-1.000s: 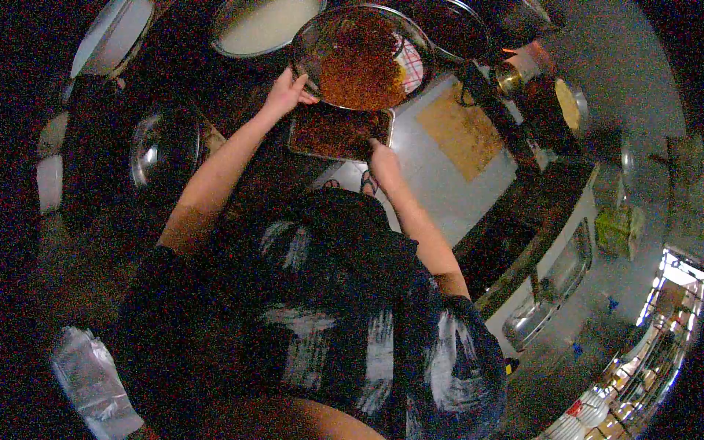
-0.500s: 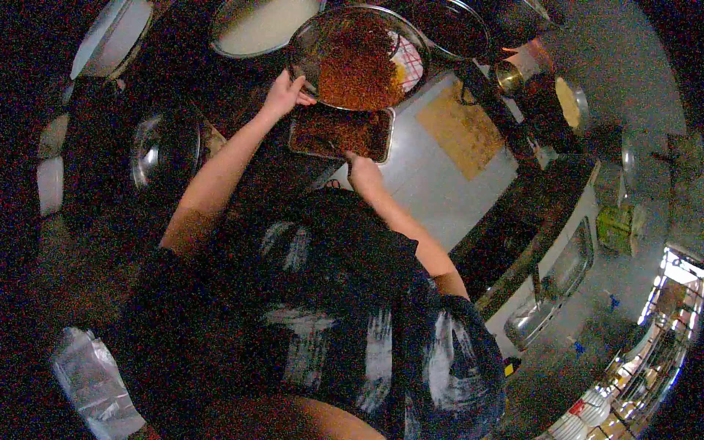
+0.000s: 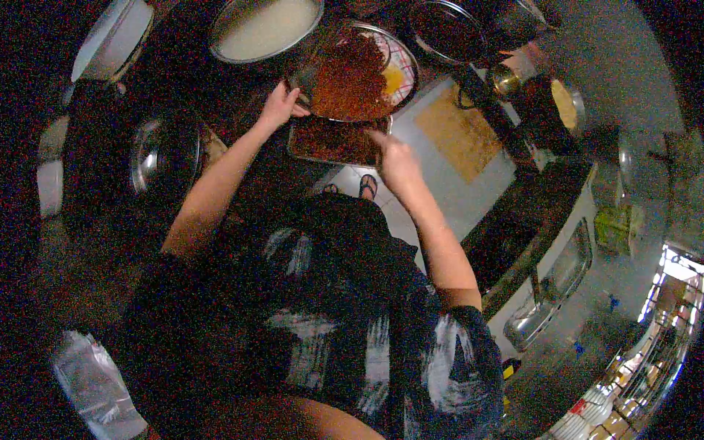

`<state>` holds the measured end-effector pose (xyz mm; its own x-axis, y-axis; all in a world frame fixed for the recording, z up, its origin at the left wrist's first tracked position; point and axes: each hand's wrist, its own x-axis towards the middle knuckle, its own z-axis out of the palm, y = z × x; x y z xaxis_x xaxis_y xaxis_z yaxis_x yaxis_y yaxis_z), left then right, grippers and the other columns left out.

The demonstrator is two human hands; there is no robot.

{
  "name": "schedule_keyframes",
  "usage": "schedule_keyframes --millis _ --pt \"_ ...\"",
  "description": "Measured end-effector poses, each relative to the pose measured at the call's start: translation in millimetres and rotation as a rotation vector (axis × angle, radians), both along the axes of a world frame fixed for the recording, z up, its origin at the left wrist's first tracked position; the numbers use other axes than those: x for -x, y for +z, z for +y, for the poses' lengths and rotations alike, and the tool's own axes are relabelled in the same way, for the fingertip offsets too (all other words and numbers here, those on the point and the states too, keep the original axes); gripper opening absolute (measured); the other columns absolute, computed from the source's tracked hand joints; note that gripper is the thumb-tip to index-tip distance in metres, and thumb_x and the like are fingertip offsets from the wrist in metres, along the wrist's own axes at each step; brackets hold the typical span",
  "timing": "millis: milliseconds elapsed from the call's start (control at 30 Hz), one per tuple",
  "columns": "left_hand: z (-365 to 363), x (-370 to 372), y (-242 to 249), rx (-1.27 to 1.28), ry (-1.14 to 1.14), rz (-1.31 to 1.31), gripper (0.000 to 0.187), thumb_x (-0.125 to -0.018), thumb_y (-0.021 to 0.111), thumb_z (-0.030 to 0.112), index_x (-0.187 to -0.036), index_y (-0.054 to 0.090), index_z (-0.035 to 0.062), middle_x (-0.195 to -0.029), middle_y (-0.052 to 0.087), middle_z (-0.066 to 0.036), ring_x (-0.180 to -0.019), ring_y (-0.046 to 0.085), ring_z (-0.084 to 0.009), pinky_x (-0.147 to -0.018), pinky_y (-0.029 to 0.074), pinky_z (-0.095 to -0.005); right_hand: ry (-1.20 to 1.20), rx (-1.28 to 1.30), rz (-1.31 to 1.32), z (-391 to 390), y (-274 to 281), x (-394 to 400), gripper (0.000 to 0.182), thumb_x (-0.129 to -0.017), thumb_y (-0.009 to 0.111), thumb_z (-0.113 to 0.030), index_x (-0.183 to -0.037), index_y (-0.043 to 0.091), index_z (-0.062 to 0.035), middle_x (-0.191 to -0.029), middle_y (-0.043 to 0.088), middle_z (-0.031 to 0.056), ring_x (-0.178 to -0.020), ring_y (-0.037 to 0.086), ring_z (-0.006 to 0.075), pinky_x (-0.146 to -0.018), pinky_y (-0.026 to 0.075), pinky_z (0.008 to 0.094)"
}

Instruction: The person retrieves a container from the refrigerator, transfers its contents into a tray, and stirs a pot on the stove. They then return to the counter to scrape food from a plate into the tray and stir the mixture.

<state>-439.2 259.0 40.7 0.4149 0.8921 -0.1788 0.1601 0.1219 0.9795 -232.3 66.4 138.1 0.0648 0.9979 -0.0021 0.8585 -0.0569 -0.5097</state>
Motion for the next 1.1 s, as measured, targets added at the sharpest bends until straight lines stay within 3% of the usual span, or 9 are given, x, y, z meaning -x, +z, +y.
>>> schedule_keyframes --millis 200,233,300,500,633,900,967,1100 --pt "-5.9 9.9 -13.3 0.021 -0.036 0.062 0.024 -0.090 0.040 0.015 -0.106 0.037 -0.0029 -0.085 0.058 -0.016 -0.061 0.064 -0.0248 -0.051 0.053 -0.0303 -0.196 -0.295 -0.304 48.2 6.1 -19.8 0.045 -0.076 0.047 -0.003 -0.117 0.050 -0.0218 -0.085 0.054 0.0151 -0.072 0.056 0.0346 -0.061 0.046 0.0434" --pt "-8.9 11.7 -10.4 0.020 -0.035 0.063 0.024 -0.090 0.040 0.015 -0.106 0.037 -0.0029 -0.085 0.058 -0.016 -0.061 0.064 -0.0248 -0.051 0.053 -0.0303 -0.195 -0.295 -0.302 51.9 3.1 -20.2 0.045 -0.076 0.047 -0.003 -0.117 0.050 -0.0218 -0.085 0.054 0.0151 -0.072 0.056 0.0346 -0.061 0.046 0.0434" --pt "-14.9 15.1 -5.5 -0.012 -0.054 0.099 0.024 -0.090 0.040 0.015 -0.106 0.038 -0.0032 -0.087 0.058 -0.016 -0.061 0.064 -0.0244 -0.052 0.053 -0.0300 -0.141 -0.262 -0.379 54.3 -10.2 -19.9 0.051 -0.074 0.045 -0.002 -0.122 0.044 -0.0190 -0.101 0.052 0.0165 -0.077 0.058 0.0329 -0.062 0.049 0.0412" --pt "-15.4 27.8 -24.8 -0.004 -0.001 0.109 0.023 -0.090 0.040 0.015 -0.104 0.038 -0.0029 -0.086 0.058 -0.016 -0.061 0.064 -0.0239 -0.052 0.053 -0.0301 -0.018 -0.182 -0.427 39.2 -37.3 -9.6 0.050 -0.074 0.044 -0.002 -0.121 0.046 -0.0177 -0.097 0.053 0.0147 -0.069 0.059 0.0295 -0.056 0.050 0.0398" --pt "-19.1 33.1 -18.2 -0.016 0.013 0.180 0.021 -0.090 0.040 0.014 -0.102 0.039 -0.0030 -0.087 0.058 -0.015 -0.061 0.064 -0.0238 -0.052 0.053 -0.0306 -0.104 -0.143 -0.363 30.9 -35.2 -8.4 0.050 -0.075 0.042 -0.003 -0.123 0.044 -0.0180 -0.093 0.054 0.0163 -0.069 0.059 0.0315 -0.056 0.049 0.0406" --pt "-35.1 33.2 -10.3 -0.155 0.028 0.325 0.047 -0.089 0.041 0.015 -0.129 0.025 -0.0034 -0.086 0.061 -0.020 -0.063 0.064 -0.0241 -0.059 0.052 -0.0328 -0.206 -0.008 -0.145 14.5 -88.5 -13.0 0.048 -0.078 0.036 -0.003 -0.124 0.042 -0.0181 -0.095 0.055 0.0188 -0.079 0.059 0.0362 -0.068 0.047 0.0457" --pt "-37.9 31.9 -19.3 -0.184 0.049 0.304 0.046 -0.089 0.041 0.016 -0.128 0.026 -0.0037 -0.086 0.061 -0.020 -0.063 0.064 -0.0242 -0.059 0.052 -0.0331 -0.182 -0.139 -0.043 13.8 -93.6 -9.1 0.042 -0.076 0.042 0.002 -0.113 0.053 -0.0143 -0.092 0.058 0.0211 -0.083 0.057 0.0381 -0.072 0.045 0.0444" --pt "-36.8 27.5 -19.9 -0.195 0.060 0.300 0.046 -0.089 0.041 0.017 -0.128 0.027 -0.0048 -0.085 0.061 -0.021 -0.064 0.064 -0.0253 -0.059 0.051 -0.0342 -0.170 -0.114 -0.024 7.1 -91.7 -1.5 0.043 -0.074 0.043 0.003 -0.113 0.053 -0.0134 -0.093 0.058 0.0219 -0.083 0.057 0.0378 -0.071 0.045 0.0447"
